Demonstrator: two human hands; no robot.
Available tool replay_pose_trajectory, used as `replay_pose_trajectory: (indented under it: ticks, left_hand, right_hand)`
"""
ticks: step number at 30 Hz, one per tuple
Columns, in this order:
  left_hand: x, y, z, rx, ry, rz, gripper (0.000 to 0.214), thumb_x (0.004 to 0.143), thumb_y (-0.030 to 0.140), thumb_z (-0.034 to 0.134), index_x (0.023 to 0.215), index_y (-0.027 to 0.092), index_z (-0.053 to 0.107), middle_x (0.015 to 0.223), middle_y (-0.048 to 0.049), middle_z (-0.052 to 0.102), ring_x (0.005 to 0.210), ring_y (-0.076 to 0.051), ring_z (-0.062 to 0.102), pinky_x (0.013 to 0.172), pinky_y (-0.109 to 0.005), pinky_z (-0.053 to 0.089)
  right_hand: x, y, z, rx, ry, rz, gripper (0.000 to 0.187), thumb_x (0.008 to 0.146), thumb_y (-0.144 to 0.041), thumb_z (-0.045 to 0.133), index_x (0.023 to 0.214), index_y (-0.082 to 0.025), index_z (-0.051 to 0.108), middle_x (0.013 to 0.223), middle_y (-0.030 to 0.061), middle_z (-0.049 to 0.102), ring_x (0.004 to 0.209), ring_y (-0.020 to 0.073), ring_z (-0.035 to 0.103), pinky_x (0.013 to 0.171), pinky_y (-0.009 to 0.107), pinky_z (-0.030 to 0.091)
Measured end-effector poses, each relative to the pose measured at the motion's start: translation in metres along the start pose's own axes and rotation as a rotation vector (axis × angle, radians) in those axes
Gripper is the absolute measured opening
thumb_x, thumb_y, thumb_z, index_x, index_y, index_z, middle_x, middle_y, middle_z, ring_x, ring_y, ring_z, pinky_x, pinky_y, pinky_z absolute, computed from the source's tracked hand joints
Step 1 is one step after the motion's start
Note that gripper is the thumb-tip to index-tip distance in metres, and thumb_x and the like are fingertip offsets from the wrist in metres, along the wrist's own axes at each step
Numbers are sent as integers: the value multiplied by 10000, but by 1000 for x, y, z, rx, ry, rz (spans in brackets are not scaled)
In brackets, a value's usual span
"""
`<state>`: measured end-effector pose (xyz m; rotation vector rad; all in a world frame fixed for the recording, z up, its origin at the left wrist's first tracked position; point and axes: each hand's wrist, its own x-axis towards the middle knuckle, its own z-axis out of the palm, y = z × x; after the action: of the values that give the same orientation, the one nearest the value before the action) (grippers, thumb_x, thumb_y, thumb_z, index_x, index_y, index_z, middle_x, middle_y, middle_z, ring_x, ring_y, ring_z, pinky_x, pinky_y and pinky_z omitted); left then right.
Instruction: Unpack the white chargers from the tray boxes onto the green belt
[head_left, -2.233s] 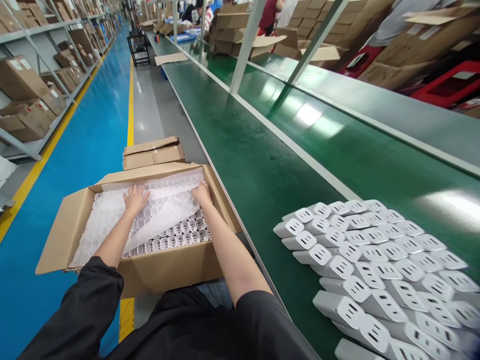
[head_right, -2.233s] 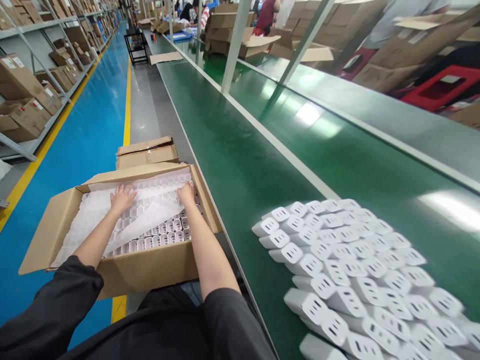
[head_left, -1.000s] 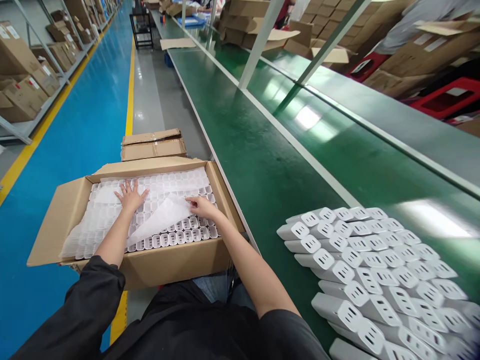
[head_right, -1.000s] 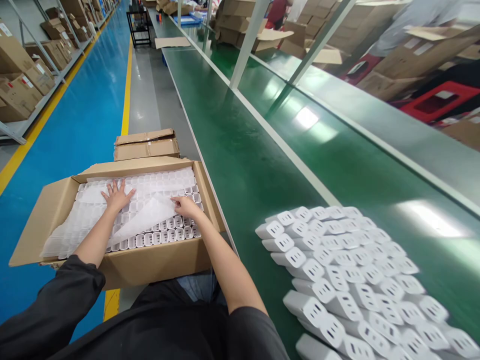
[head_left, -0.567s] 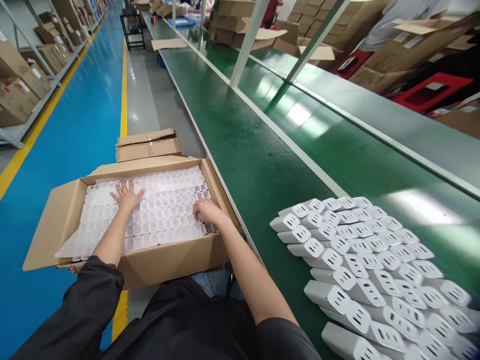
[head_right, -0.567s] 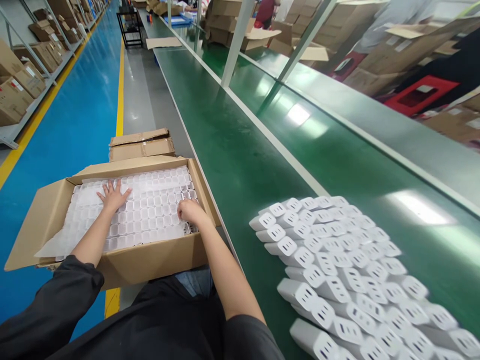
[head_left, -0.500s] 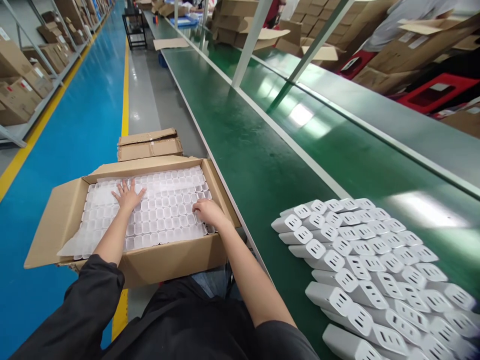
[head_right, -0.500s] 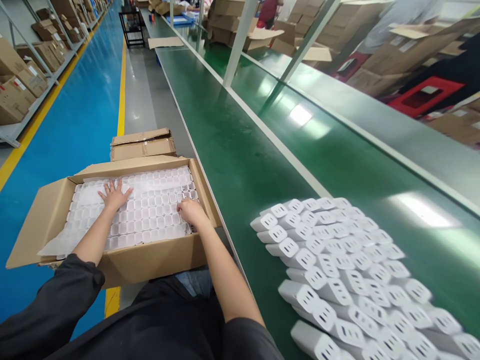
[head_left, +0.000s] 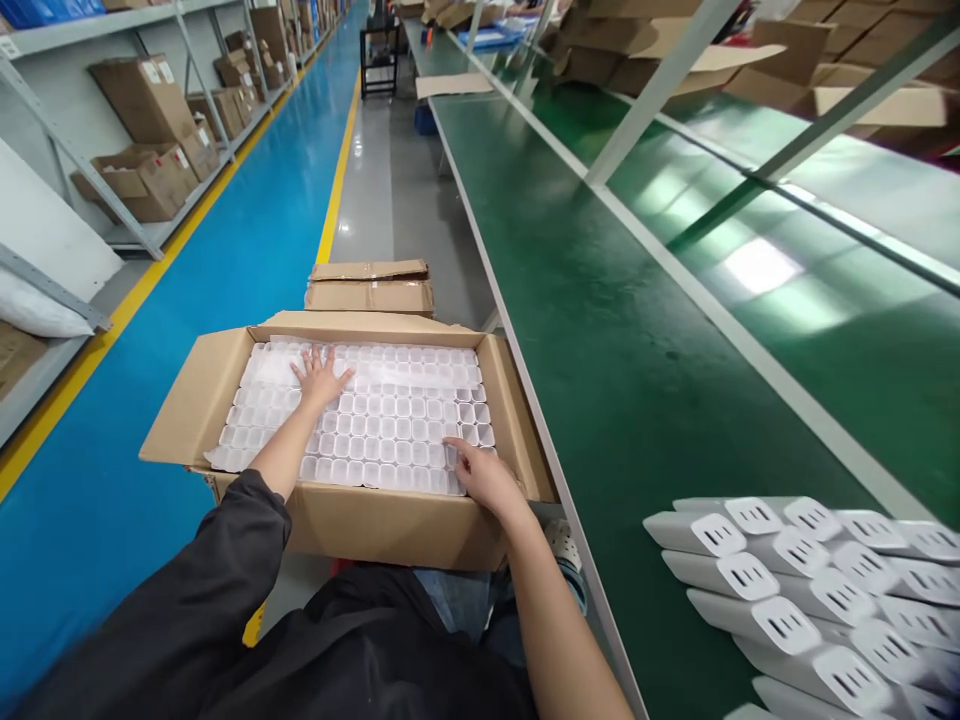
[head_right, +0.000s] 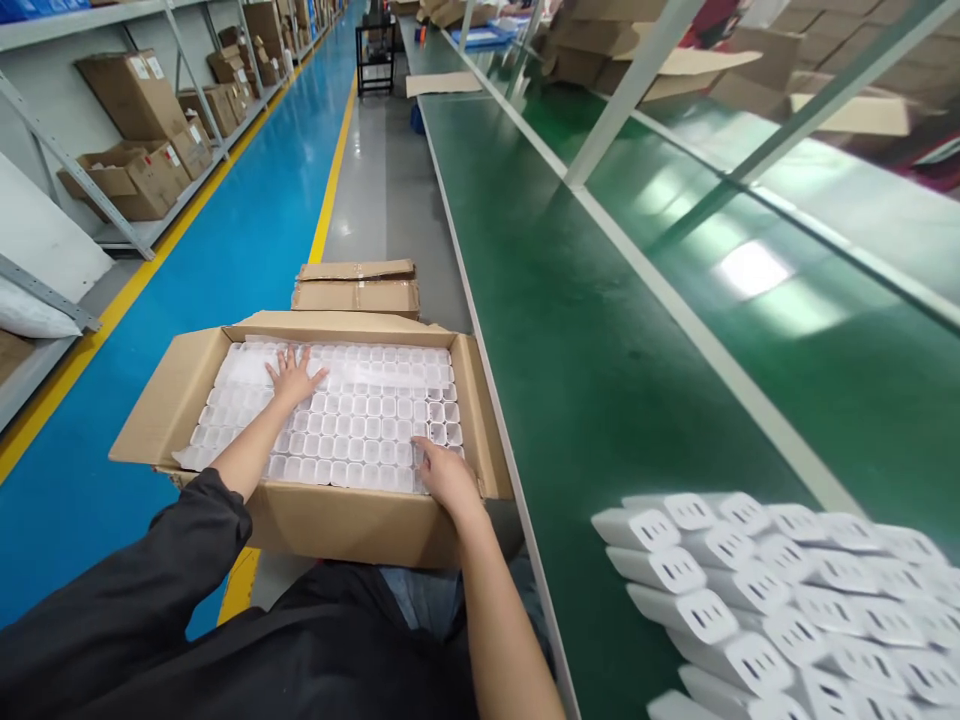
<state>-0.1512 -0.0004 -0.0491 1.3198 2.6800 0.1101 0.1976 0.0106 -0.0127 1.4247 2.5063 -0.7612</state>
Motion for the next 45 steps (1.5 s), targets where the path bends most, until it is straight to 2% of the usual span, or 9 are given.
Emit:
replay_pose_trajectory:
  ticks: [4,9,14,19,23,28,33,45]
  left_hand:
    - [0,0,-1,-14,-5,4,879,867,774,246,1568,244,213,1651,-139,73,1505,-420,-9,1141,-701,-25]
    - [1,0,0,-28,-14,-1,871,873,769,243,1569,247,205,1651,-145,59,1505,-420,-10,1142,-698,-26]
    - [0,0,-1,-16,-7,3,859,879,761,245,1566,245,218,1652,-141,64,1507,-414,4,1142,-699,-21]
    - [0,1,-3,-8,6,3,836,888,742,247,1563,250,224,1649,-152,86,1505,-419,24,1145,-700,12]
    - [1,0,-3,-7,11,9,831,893,737,242,1563,247,224,1647,-158,88,1507,-413,20,1144,-700,4]
    - [3,0,-3,-9,-8,-4,866,879,765,208,1568,242,205,1651,-150,69,1507,-415,-9,1137,-702,-29]
    - [4,0,-4,-17,-3,6,861,877,765,205,1565,246,218,1648,-159,78,1505,-423,-8,1134,-710,-14]
    - [5,-2,-9,-18,-3,8,827,894,741,227,1560,250,228,1646,-166,86,1507,-415,20,1131,-712,-2]
  right_hand:
    - [1,5,-2,-22,35,14,482,871,-91,462,1302,-244,615,1030,77,725,945,209,665,760,259,429]
    - [0,-4,1,-41,100,94,495,953,-322,500,1425,-173,490,1186,148,659,1018,263,659,792,316,466]
    - [4,-8,1,-42,102,123,325,941,-255,516,1236,-222,648,1177,107,686,1003,236,670,796,299,468]
    - [13,-6,-2,-22,125,147,251,939,-249,507,1082,-260,713,1168,60,713,1038,226,662,811,289,457]
    - [15,-7,-6,9,123,165,265,935,-265,501,1096,-253,711,1130,60,731,1026,218,669,811,280,455]
    - [19,-14,-6,44,115,219,322,942,-405,509,1105,-203,699,1079,109,737,991,242,676,773,290,458]
    - [25,-18,-6,62,109,232,206,925,-316,527,1005,-227,694,1008,64,747,940,211,679,733,260,447]
    - [16,-13,-19,-43,109,304,253,936,-205,461,1069,-168,673,1020,144,727,977,269,682,789,330,475]
